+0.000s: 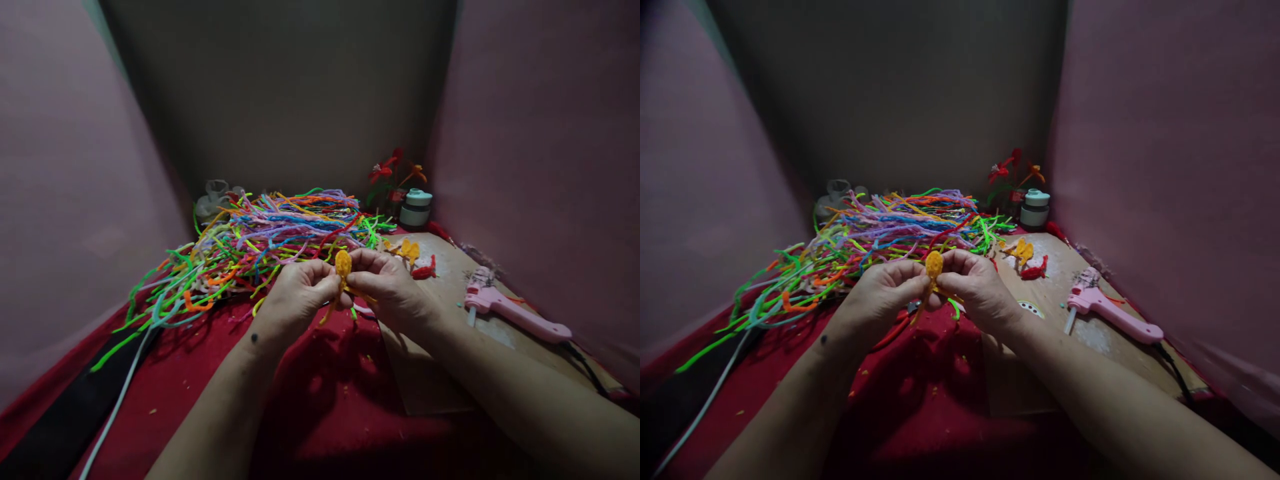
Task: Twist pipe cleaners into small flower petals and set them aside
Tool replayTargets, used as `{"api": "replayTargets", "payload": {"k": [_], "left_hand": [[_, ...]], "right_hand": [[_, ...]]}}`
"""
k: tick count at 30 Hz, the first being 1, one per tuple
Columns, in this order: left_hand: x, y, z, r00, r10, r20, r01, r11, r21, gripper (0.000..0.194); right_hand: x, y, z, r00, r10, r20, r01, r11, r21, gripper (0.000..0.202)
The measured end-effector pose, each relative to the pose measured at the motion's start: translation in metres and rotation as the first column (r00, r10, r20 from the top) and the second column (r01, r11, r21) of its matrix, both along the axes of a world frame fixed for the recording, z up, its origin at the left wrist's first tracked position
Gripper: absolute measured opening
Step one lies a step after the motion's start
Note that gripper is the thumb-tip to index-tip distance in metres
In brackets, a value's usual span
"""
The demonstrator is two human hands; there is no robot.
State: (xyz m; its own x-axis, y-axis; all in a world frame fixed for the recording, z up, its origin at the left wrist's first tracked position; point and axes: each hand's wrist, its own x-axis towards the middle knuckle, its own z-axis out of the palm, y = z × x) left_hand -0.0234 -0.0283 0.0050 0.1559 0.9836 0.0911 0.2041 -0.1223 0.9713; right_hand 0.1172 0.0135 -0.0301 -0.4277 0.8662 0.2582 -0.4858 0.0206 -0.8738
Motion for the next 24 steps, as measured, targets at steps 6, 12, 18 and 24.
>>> {"api": "replayTargets", "payload": {"k": [6, 12, 18, 24], "left_hand": [[0.0012, 0.0020, -0.0039, 0.999, -0.030, 0.044, 0.029, 0.999, 0.018, 0.015], [0.0073, 0.0012, -0.0015, 0.998, 0.052, 0.028, -0.052, 0.999, 0.015, 0.011], [0.0072, -0.0012, 0.0042, 0.994, 0.091, 0.062, -0.090, 0.996, -0.022, 0.008], [0.0044, 0.0004, 0.0008, 0.988, 0.061, 0.142, -0.058, 0.998, -0.031, 0.009]], "right_hand": [[-0.0027, -0.0043, 0.0017, 0.999, -0.051, 0.001, 0.051, 0.999, -0.020, 0.015], [-0.0046, -0.0074, 0.0020, 0.998, -0.060, 0.007, 0.060, 0.998, -0.002, 0.012], [-0.0002, -0.0051, 0.0028, 1.000, -0.005, -0.013, 0.004, 1.000, -0.021, 0.009], [0.0007, -0.0055, 0.0051, 1.000, -0.026, -0.013, 0.025, 0.999, -0.030, 0.013]]}}
